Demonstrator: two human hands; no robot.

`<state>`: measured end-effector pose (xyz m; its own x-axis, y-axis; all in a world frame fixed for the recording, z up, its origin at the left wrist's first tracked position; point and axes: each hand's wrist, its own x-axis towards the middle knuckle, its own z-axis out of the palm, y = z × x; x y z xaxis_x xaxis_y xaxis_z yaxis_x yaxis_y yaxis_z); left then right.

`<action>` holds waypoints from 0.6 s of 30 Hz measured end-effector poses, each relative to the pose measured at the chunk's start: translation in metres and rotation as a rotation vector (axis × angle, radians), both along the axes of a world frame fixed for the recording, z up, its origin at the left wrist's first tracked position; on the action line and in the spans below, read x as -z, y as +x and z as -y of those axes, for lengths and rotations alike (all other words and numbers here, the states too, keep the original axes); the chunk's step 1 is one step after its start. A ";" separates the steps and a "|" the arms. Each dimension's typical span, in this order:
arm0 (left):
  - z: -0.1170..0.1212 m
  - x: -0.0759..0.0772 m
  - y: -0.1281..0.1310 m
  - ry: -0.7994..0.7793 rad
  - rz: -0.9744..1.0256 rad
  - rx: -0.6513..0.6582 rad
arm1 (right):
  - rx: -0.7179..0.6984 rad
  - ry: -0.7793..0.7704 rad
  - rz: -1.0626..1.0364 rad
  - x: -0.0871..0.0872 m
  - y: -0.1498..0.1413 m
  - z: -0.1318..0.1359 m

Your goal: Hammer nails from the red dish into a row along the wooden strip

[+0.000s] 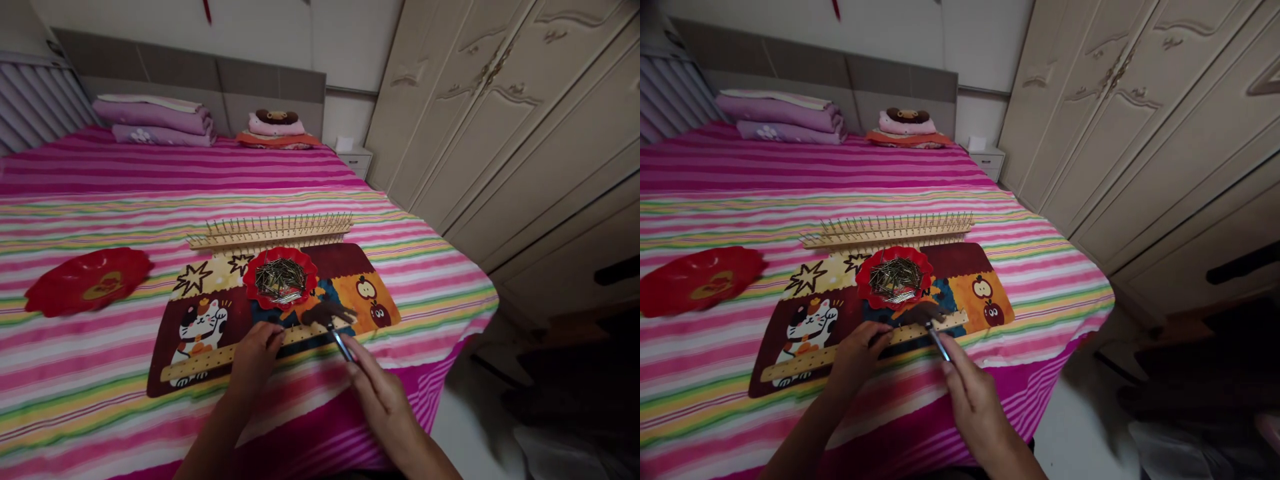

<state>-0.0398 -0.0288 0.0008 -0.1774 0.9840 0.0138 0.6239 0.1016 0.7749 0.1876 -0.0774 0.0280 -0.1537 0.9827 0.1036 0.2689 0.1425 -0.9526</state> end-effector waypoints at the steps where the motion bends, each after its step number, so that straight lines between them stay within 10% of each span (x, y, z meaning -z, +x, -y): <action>1: 0.000 -0.002 -0.001 -0.026 0.017 0.002 | 0.123 -0.070 -0.097 0.005 0.006 0.003; 6: -0.011 -0.021 -0.009 0.029 0.001 -0.059 | 0.600 -0.414 -0.596 0.031 0.033 0.002; 18: -0.099 -0.043 0.016 -0.102 -0.577 0.251 | 0.596 -0.505 -0.840 0.066 0.049 -0.009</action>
